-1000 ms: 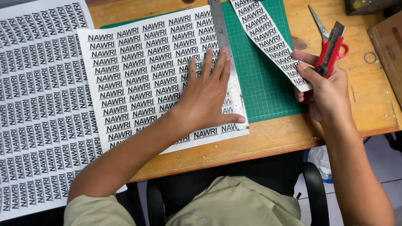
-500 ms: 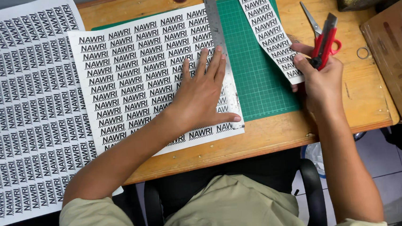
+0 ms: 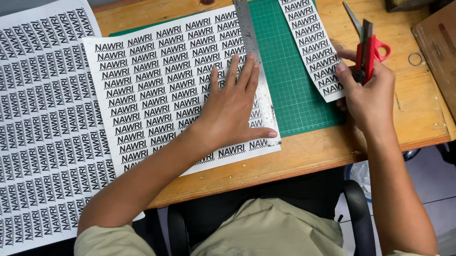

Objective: The person uses a metal ruler and a red utility knife to cut a large sheet of paper printed with repeated text into strips. They align the ruler, score the paper, and separate the strips on a green cutting mat.

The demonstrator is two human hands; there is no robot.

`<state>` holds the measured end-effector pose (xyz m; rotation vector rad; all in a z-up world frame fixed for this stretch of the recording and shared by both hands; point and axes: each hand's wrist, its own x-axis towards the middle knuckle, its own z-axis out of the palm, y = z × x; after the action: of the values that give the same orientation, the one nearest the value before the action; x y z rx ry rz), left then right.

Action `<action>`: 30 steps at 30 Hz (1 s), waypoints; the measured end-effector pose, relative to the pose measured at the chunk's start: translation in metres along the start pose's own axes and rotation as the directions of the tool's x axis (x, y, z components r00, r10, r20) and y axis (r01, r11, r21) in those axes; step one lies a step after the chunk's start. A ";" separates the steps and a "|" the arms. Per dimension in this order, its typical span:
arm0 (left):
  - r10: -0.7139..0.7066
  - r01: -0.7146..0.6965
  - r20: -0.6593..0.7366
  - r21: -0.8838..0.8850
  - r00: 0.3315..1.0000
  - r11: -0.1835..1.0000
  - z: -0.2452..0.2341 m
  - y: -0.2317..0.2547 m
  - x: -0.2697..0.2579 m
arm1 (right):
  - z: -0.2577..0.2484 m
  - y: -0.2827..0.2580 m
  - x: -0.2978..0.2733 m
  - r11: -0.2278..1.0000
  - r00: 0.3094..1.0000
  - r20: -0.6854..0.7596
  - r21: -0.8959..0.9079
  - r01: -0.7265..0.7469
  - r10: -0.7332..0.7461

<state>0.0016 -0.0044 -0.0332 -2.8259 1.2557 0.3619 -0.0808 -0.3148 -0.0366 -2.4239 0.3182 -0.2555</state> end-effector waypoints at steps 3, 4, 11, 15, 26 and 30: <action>-0.007 0.007 -0.012 -0.030 1.000 1.000 0.000 0.000 0.000 | -0.009 -0.012 -0.004 0.947 0.959 -0.162 -0.260 0.187 -0.234; -0.015 0.015 -0.014 -0.032 1.000 0.999 0.003 -0.003 0.000 | -0.006 -0.028 -0.002 0.946 0.958 -0.157 -0.260 0.194 -0.240; -0.061 0.065 0.069 -0.061 0.996 0.996 -0.012 -0.019 -0.004 | 0.043 -0.108 0.029 0.912 0.989 0.012 0.389 0.132 -0.149; -0.258 0.285 0.308 -0.046 0.916 0.957 -0.047 -0.026 -0.017 | 0.102 -0.098 0.077 0.902 0.949 0.055 0.333 0.276 -0.311; -0.240 0.264 0.198 -0.100 0.950 0.959 -0.063 -0.044 -0.032 | 0.132 -0.089 0.078 0.963 0.976 0.099 0.210 0.169 -0.193; -0.201 0.216 0.153 -0.091 0.967 0.972 -0.057 -0.046 -0.024 | 0.126 -0.094 0.081 0.959 0.973 0.120 0.231 0.164 -0.196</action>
<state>0.0310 0.0370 0.0246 -2.9214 0.9277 0.6269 0.0449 -0.1931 -0.0633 -2.2382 0.0028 -0.1867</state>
